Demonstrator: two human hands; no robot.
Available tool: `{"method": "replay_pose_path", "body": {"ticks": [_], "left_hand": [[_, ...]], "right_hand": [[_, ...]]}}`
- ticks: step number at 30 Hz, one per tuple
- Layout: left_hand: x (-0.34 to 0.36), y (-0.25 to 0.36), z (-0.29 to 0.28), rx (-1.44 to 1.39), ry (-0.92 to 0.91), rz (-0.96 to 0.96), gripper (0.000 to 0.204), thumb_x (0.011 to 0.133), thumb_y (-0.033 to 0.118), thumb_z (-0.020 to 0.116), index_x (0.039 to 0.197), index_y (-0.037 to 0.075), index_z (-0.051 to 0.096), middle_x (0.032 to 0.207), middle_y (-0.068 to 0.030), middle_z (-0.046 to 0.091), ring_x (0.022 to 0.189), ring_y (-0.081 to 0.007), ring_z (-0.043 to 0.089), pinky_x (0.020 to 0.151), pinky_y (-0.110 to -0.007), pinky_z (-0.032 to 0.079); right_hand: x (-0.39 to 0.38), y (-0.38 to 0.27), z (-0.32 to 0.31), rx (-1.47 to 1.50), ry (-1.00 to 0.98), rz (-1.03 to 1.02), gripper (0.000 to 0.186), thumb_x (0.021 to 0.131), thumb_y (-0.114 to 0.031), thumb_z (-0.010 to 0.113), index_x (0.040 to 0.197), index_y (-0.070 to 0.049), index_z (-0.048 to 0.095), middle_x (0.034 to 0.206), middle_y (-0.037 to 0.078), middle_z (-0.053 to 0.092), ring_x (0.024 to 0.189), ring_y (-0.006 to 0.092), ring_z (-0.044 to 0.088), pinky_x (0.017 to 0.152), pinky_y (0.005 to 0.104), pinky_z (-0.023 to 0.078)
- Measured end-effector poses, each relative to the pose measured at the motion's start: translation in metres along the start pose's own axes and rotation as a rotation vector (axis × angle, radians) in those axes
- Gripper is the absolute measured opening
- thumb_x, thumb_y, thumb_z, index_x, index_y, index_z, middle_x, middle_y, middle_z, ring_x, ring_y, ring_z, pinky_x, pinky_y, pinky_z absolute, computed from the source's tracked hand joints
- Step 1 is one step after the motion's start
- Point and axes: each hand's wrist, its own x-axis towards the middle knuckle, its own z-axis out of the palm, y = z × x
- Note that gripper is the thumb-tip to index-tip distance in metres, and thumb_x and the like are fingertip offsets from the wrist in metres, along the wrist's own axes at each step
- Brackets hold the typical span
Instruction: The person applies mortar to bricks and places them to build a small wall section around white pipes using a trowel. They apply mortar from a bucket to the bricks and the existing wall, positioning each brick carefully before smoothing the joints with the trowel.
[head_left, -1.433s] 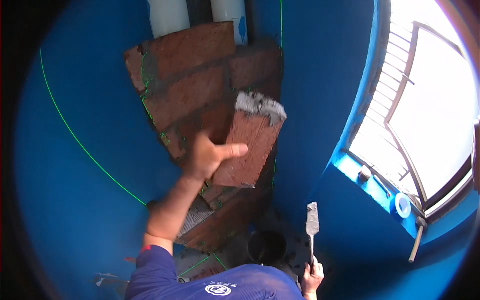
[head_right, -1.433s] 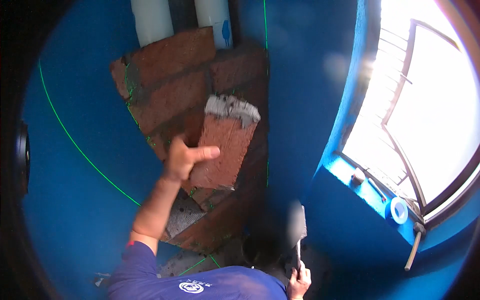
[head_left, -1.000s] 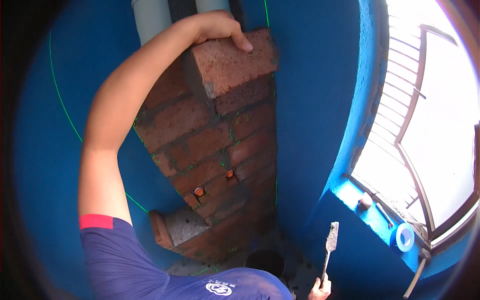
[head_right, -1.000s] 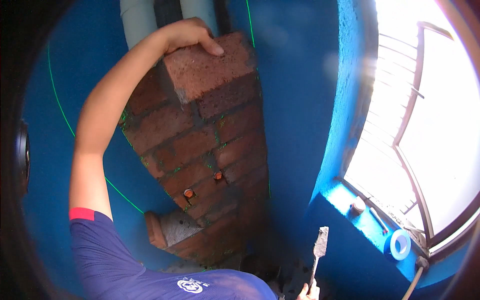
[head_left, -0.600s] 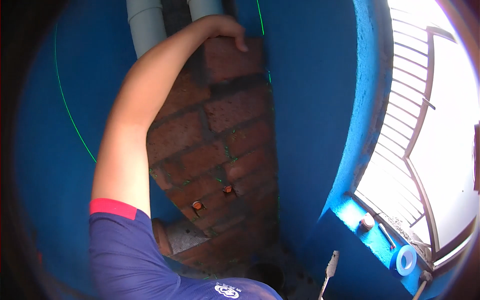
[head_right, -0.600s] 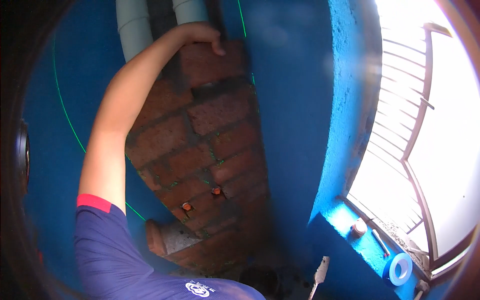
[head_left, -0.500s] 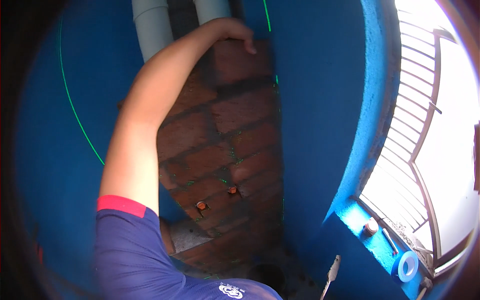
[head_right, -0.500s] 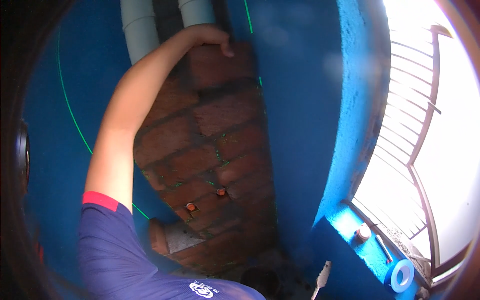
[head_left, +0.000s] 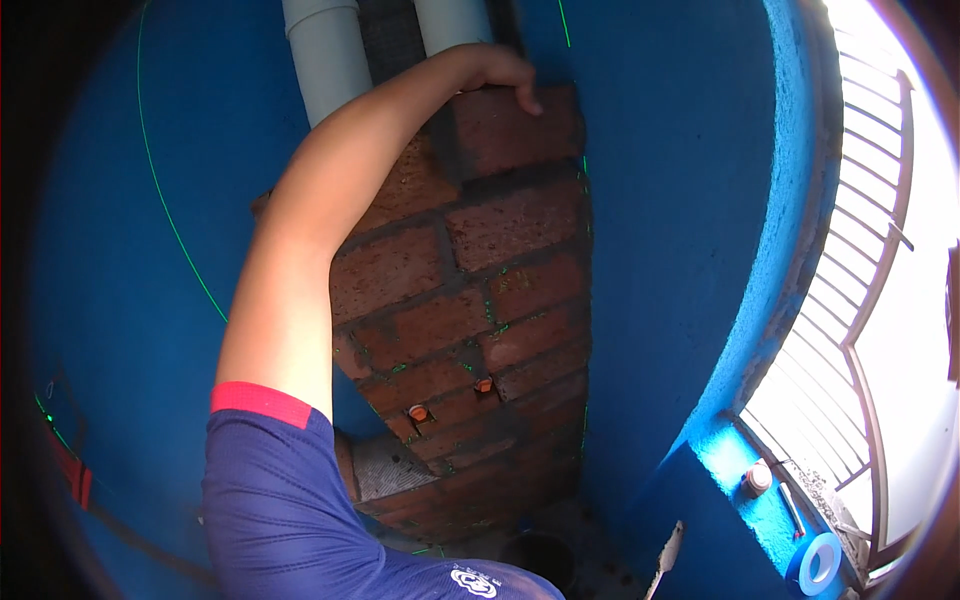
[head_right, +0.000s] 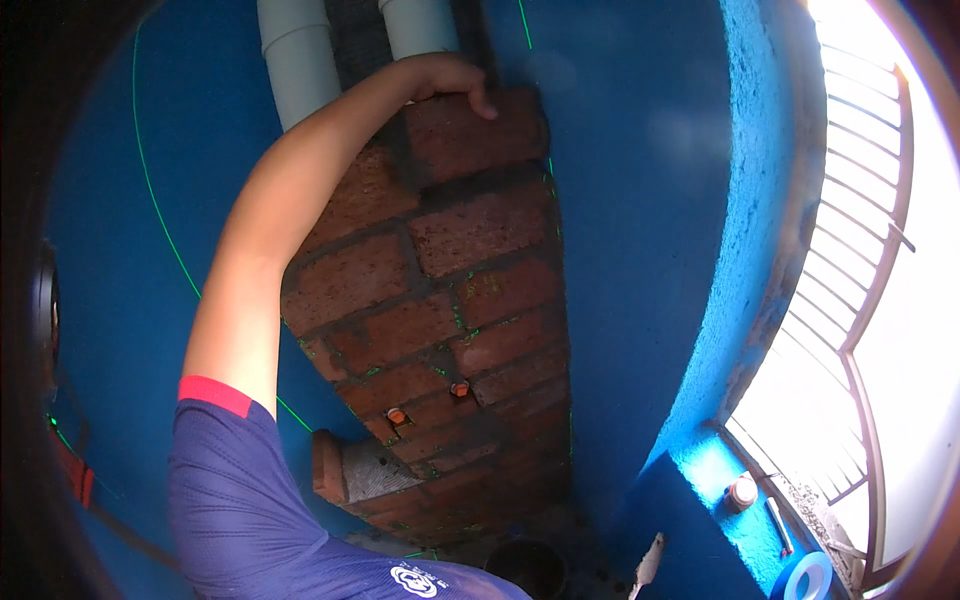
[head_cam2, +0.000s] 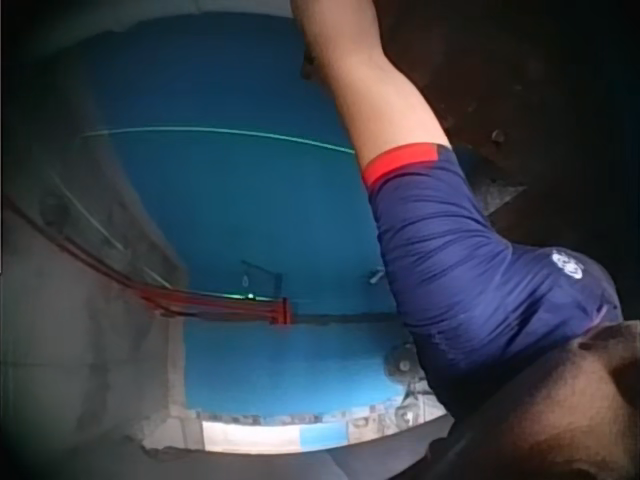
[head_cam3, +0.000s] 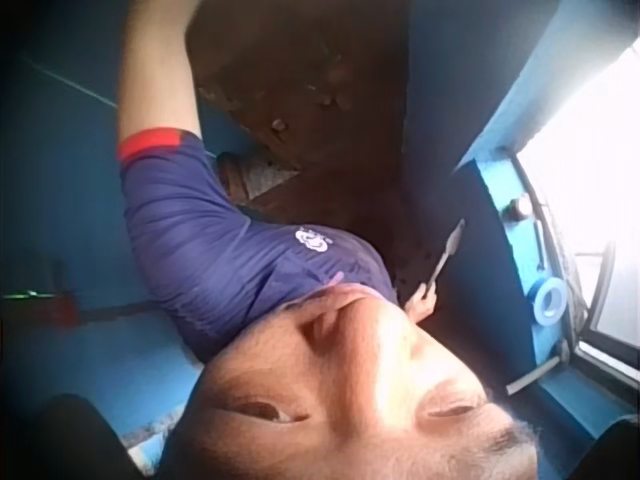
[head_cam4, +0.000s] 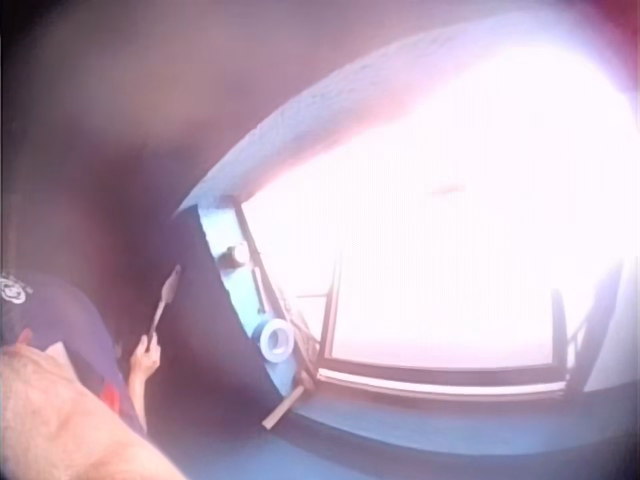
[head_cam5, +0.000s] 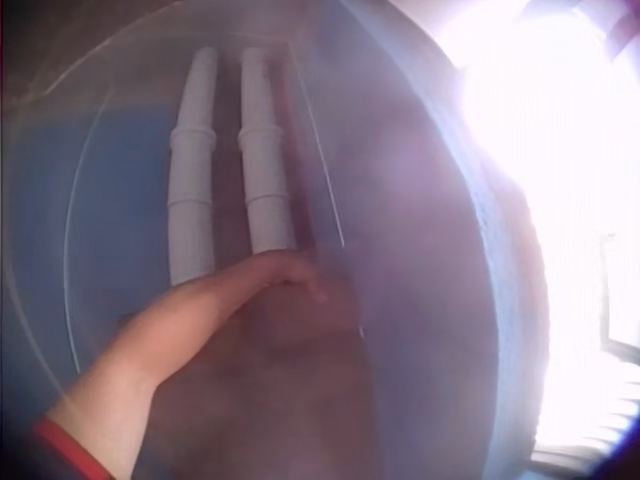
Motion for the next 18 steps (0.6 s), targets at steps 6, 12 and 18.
{"method": "replay_pose_path", "body": {"ticks": [6,12,18], "left_hand": [[0.003,-0.002,0.005,-0.018,0.015,0.004,0.053,0.071,0.021,0.078,0.115,0.000,0.059,0.112,-0.0175,0.060,0.100,-0.0319,0.058,0.086,-0.045,0.049],[0.011,-0.002,0.002,-0.059,-0.095,-0.007,0.053,0.069,0.022,0.080,0.113,0.000,0.060,0.107,-0.0170,0.062,0.097,-0.0305,0.059,0.085,-0.044,0.049],[0.013,0.008,0.008,-0.040,-0.077,-0.037,0.058,0.068,0.022,0.081,0.116,-0.001,0.058,0.111,-0.0178,0.060,0.100,-0.0316,0.057,0.086,-0.045,0.049]], "right_hand": [[0.010,0.002,0.009,0.011,-0.050,0.003,0.034,0.088,-0.026,0.062,0.111,-0.001,0.064,0.090,0.023,0.063,0.082,0.0383,0.060,0.075,0.0418,0.048],[0.011,0.012,0.024,0.034,-0.089,0.016,0.035,0.086,-0.028,0.064,0.109,-0.002,0.065,0.091,0.023,0.064,0.084,0.0376,0.061,0.077,0.0409,0.048],[0.013,0.033,0.049,0.060,-0.148,0.039,0.037,0.085,-0.030,0.065,0.110,-0.003,0.065,0.092,0.022,0.065,0.086,0.0364,0.062,0.078,0.0410,0.048]]}}
